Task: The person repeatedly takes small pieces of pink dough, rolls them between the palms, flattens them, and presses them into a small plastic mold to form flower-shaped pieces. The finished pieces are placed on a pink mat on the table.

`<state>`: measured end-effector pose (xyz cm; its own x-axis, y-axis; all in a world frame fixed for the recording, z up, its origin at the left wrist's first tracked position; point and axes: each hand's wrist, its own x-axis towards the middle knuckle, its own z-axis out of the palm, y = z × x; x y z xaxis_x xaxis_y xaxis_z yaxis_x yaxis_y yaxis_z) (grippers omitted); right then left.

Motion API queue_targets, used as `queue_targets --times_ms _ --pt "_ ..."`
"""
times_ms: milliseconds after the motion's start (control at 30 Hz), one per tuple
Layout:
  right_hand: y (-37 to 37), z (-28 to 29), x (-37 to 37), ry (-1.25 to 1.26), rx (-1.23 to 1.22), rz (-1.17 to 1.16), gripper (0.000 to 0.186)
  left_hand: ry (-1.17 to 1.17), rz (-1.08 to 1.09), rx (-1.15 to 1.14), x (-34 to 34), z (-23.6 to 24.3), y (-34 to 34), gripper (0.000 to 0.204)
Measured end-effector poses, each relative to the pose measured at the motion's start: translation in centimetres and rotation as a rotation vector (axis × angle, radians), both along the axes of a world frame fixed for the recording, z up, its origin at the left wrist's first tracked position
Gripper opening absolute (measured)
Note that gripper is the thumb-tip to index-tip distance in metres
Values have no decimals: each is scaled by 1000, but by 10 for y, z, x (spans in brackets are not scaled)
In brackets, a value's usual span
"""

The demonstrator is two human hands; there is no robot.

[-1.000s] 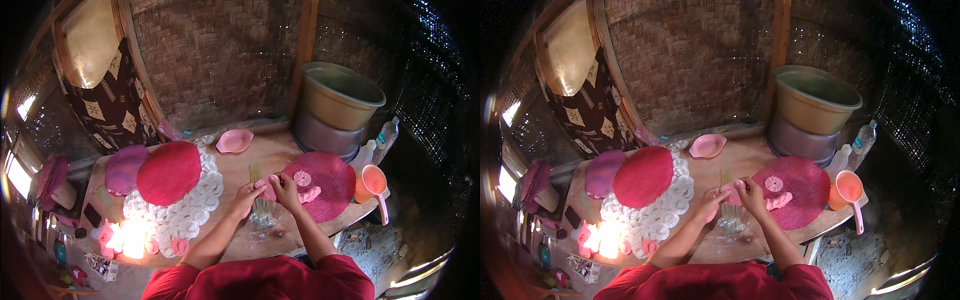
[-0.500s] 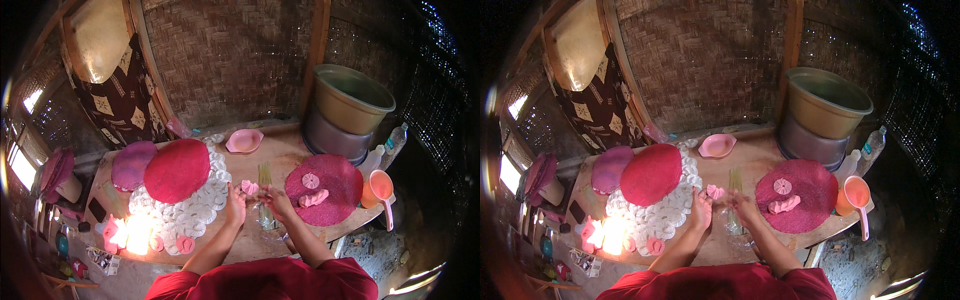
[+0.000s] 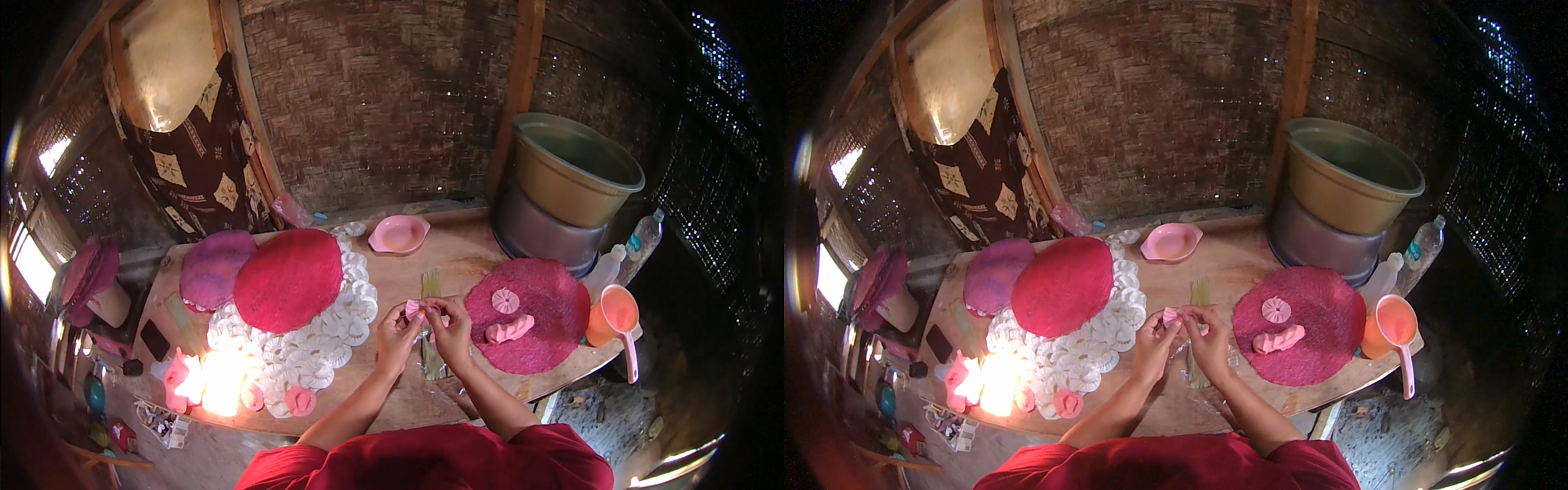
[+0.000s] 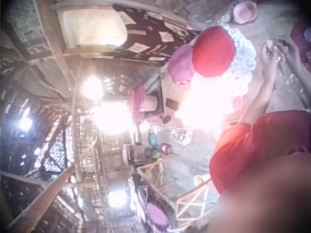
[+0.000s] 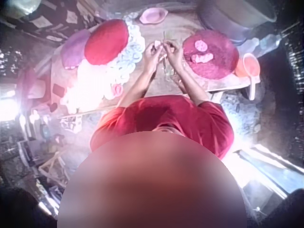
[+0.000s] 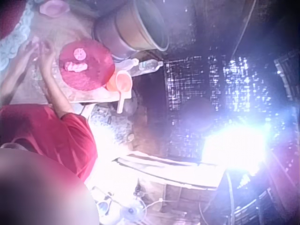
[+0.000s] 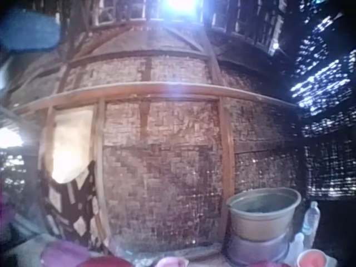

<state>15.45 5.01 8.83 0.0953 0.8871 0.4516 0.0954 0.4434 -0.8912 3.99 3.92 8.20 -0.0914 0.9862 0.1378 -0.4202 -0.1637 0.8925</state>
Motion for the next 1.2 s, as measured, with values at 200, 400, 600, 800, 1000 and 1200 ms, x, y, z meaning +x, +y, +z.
queue_targets --times_ms 200,400,600,800,1000,1200 --pt "-3 26 17 -377 271 -2 41 119 2 94 -3 11 -5 28" --pt "-6 36 24 -451 289 68 36 652 150 334 -13 15 -6 29" --pt "1 22 30 -313 -251 270 21 282 -169 -49 -16 3 -5 43" --pt "0 4 41 -649 -186 289 25 393 -250 -143 -18 -22 -3 45" --pt "-9 3 34 -914 -40 111 27 379 -275 -191 -14 -33 -1 48" --pt "-16 20 35 -975 76 -10 35 120 -289 -282 -12 -32 -2 51"
